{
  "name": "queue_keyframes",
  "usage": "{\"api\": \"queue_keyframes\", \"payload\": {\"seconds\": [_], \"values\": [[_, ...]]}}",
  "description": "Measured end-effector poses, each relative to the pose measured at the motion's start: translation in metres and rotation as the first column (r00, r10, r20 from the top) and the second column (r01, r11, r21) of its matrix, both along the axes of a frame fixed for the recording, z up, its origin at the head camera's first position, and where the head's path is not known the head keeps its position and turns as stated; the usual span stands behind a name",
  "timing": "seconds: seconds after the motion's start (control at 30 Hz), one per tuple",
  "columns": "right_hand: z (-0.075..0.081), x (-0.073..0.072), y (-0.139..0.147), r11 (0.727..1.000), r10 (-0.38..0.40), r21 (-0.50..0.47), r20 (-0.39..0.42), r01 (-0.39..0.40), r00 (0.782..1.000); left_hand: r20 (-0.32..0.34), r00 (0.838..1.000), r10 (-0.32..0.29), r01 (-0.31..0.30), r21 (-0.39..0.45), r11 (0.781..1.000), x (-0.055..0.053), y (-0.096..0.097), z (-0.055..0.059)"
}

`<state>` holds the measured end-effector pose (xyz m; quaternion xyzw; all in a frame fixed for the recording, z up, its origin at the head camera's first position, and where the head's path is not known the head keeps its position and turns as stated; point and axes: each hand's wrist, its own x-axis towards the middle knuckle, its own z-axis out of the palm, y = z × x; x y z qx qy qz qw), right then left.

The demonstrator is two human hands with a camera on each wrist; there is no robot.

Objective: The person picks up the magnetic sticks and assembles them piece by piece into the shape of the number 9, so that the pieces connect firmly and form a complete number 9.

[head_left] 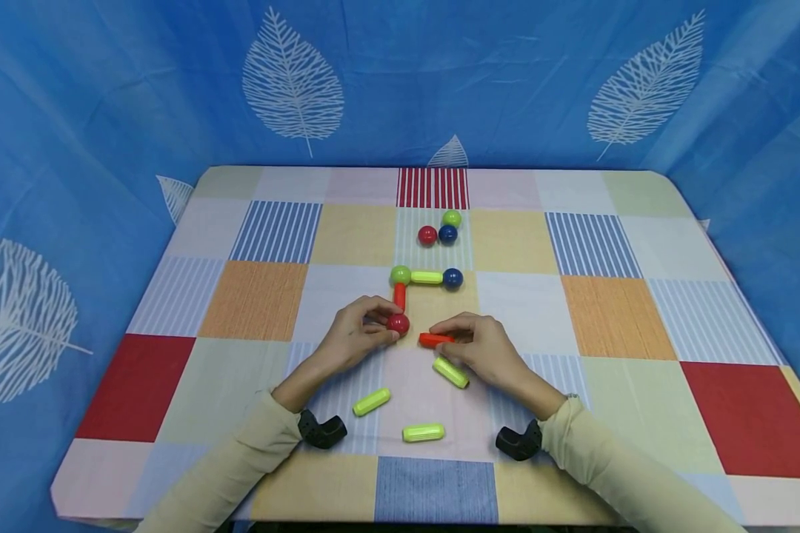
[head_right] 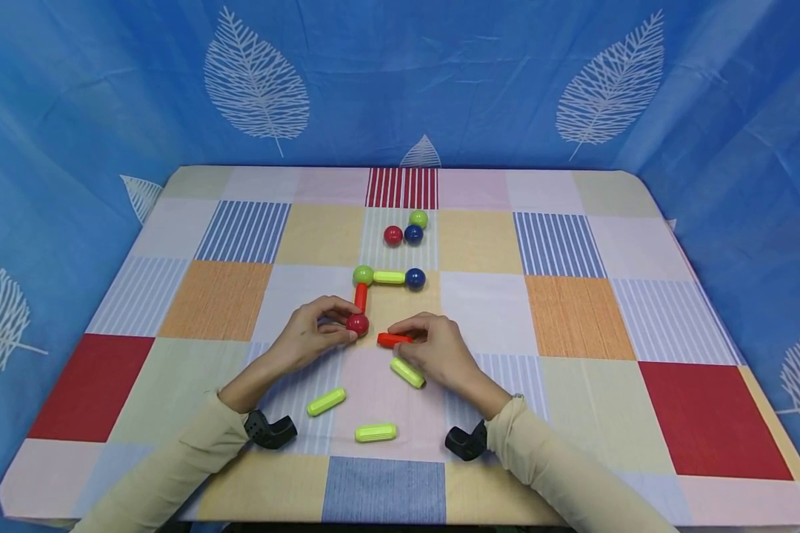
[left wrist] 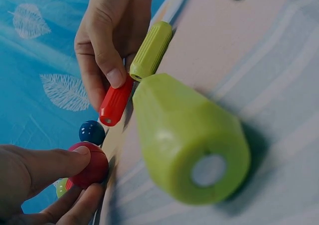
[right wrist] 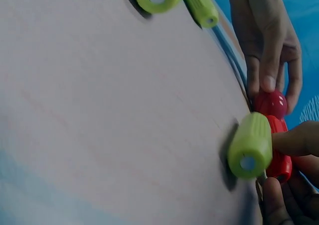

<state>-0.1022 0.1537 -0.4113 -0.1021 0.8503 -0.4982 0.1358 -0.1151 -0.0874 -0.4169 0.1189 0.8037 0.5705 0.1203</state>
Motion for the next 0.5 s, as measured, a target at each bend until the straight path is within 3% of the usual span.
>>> {"api": "queue_keyframes", "payload": {"seconds": [0.23, 0.5], "values": [[0.002, -0.010, 0.014, 0.997, -0.060, 0.043, 0.006, 0.060, 0.998, -0.001, 1.000, 0.000, 0.000, -0.001, 1.000, 0.000, 0.000, -0.001], [0.003, -0.017, 0.016, 0.998, -0.043, 0.045, 0.006, 0.042, 0.999, 0.009, 1.000, 0.004, -0.004, 0.001, 1.000, 0.000, 0.000, 0.001]]}}
